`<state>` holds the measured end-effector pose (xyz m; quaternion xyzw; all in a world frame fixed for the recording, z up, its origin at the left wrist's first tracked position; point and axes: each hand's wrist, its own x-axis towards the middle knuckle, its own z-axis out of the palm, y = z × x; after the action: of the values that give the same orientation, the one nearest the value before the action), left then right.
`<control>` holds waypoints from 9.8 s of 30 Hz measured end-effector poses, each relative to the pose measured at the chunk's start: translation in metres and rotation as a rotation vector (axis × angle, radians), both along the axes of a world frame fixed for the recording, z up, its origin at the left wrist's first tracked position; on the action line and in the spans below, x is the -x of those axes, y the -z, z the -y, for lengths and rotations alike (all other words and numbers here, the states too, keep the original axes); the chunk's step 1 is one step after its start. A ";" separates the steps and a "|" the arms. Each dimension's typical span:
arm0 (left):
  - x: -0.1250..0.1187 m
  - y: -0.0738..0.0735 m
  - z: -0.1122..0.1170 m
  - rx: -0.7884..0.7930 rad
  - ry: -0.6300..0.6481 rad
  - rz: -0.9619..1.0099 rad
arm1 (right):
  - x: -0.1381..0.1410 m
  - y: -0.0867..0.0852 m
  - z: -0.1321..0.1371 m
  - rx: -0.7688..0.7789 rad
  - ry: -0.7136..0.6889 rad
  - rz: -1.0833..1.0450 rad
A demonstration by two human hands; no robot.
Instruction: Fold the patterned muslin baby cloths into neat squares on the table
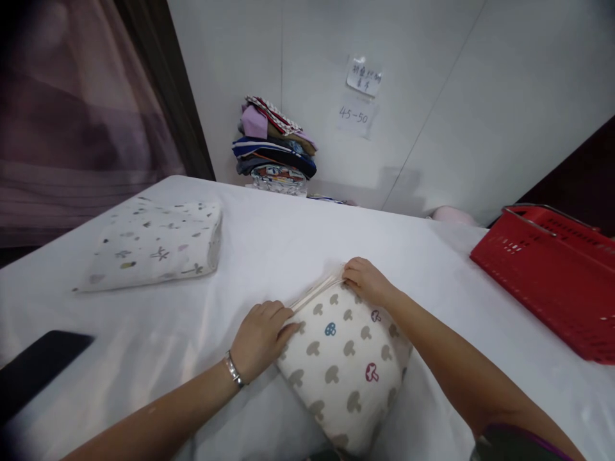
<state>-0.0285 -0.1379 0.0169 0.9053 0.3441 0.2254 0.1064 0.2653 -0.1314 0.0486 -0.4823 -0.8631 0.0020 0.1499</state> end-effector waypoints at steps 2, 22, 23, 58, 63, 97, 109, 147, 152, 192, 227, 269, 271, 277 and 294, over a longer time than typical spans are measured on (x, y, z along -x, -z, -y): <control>-0.001 0.000 0.001 -0.024 0.019 -0.012 | 0.000 0.001 0.004 -0.018 0.004 -0.018; -0.003 -0.004 -0.001 -0.079 0.098 -0.013 | 0.005 0.002 -0.011 0.016 0.061 0.053; -0.003 -0.004 -0.002 -0.051 0.080 0.000 | 0.005 0.003 -0.015 0.034 0.066 0.051; -0.002 -0.006 -0.001 0.069 -0.042 -0.052 | 0.006 -0.014 0.002 0.192 0.044 0.099; -0.002 -0.007 -0.001 0.071 -0.032 -0.061 | 0.009 -0.021 0.004 0.189 0.049 0.112; -0.028 -0.010 -0.026 0.559 -0.013 0.112 | 0.006 -0.011 -0.005 0.205 0.065 0.069; -0.028 -0.011 -0.010 0.064 0.004 -0.016 | 0.011 -0.008 -0.018 0.261 0.087 0.101; -0.028 -0.014 -0.021 0.130 -0.081 0.020 | 0.012 -0.016 -0.017 0.150 0.210 0.052; -0.031 -0.009 -0.025 0.135 -0.129 -0.048 | 0.016 -0.011 -0.031 0.235 0.262 0.100; -0.027 0.000 -0.020 0.138 -0.026 -0.015 | 0.002 -0.004 -0.049 0.491 0.351 -0.134; -0.029 -0.015 -0.022 0.316 -0.103 0.015 | 0.013 -0.010 -0.019 0.185 0.114 0.053; -0.030 -0.007 -0.045 0.574 -0.215 -0.004 | 0.016 0.014 -0.036 0.240 0.295 -0.106; -0.028 -0.011 -0.041 0.558 -0.186 0.012 | 0.016 0.015 -0.035 0.239 0.290 -0.117; -0.028 -0.005 -0.035 0.516 -0.198 0.017 | 0.013 0.023 -0.036 0.226 0.311 -0.159; -0.034 0.003 -0.036 0.513 -0.287 -0.036 | 0.033 0.029 0.007 0.365 0.504 0.014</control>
<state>0.0055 -0.1018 0.0140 0.7948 0.5161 0.1277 0.2926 0.2319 -0.1380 0.0192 -0.7000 -0.7028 0.1163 0.0509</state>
